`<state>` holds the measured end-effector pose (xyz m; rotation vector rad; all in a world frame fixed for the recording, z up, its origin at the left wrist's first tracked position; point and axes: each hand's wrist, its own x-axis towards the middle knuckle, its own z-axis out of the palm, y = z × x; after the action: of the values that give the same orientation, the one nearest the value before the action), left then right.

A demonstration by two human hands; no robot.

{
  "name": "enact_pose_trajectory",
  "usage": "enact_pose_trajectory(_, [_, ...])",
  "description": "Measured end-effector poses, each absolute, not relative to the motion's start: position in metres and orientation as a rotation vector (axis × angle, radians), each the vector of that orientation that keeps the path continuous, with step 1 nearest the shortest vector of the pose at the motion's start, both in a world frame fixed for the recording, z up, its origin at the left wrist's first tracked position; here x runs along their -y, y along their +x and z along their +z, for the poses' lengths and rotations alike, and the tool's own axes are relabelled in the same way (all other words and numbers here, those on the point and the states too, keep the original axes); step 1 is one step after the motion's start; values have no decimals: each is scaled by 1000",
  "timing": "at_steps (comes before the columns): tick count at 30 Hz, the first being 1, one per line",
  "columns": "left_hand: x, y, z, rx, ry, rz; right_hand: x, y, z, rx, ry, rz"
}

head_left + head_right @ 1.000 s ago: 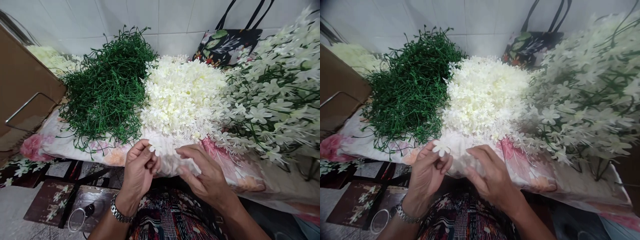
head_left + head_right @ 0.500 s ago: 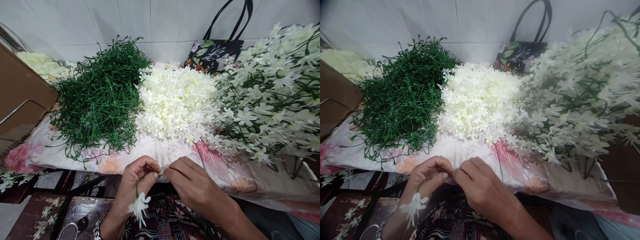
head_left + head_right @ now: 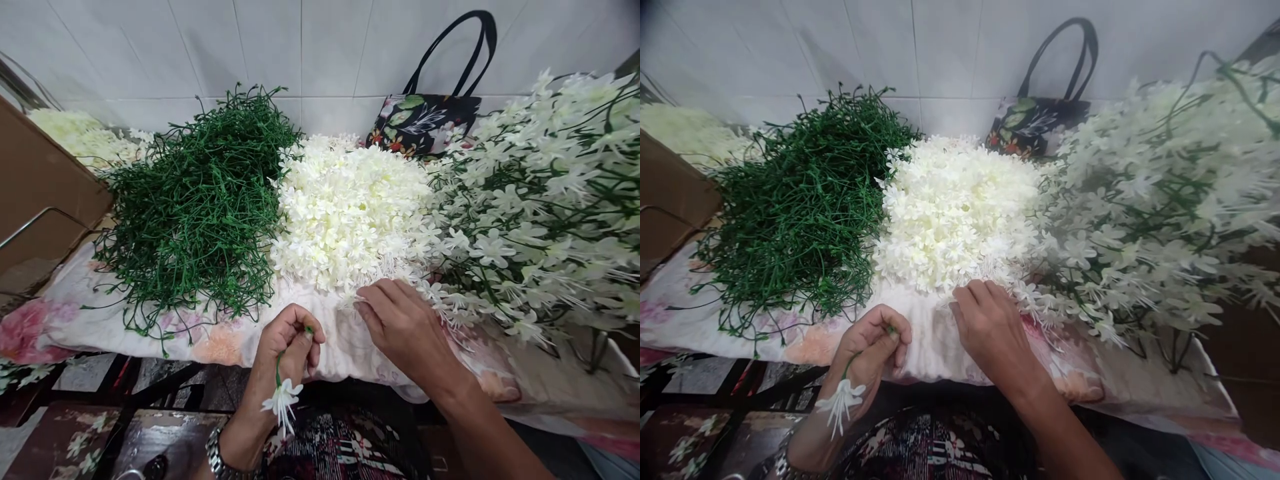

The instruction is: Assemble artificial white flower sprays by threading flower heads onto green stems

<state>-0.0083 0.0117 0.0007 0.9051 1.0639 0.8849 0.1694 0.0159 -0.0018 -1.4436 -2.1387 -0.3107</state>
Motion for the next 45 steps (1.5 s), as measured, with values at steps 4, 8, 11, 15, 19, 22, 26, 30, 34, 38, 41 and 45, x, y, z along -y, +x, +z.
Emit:
enact_pose_trajectory(4, [-23, -3, -3, -1070, 991, 953, -17, 168, -7, 2241, -1512, -338])
enact_pose_trajectory(8, [-35, 2, -5, -1199, 1319, 1026, -9, 171, -9, 2221, -1465, -307])
enact_pose_trajectory(11, [-41, 6, 1, -1368, 1631, 1002, -5, 176, -10, 2179, -1450, -238])
enact_pose_trajectory(15, [-47, 18, 10, -1637, 2058, 777, -5, 179, -13, 2127, -1412, -144])
enact_pose_trajectory(19, [-52, 29, 10, -1813, 2371, 509, -4, 179, -14, 2090, -1388, -59])
enact_pose_trajectory(22, [-52, 30, 6, -1851, 2453, 416, -3, 181, -14, 2051, -1396, -32])
enact_pose_trajectory(26, [-52, 29, 3, -1877, 2465, 422, -2, 182, -14, 2018, -1403, -27])
enact_pose_trajectory(30, [-55, 32, 2, -1861, 2492, 447, -1, 182, -14, 2023, -1406, -10])
enact_pose_trajectory(34, [-54, 29, 1, -1825, 2486, 561, 0, 182, -13, 1976, -1409, -3])
enact_pose_trajectory(38, [-47, 17, 0, -1703, 2272, 923, 1, 183, -13, 1928, -1407, 1])
enact_pose_trajectory(41, [-40, 8, 1, -1524, 1896, 1120, 1, 183, -13, 1903, -1409, -18])
enact_pose_trajectory(45, [-31, 2, 8, -1392, 1464, 1175, 2, 183, -12, 1885, -1408, -29])
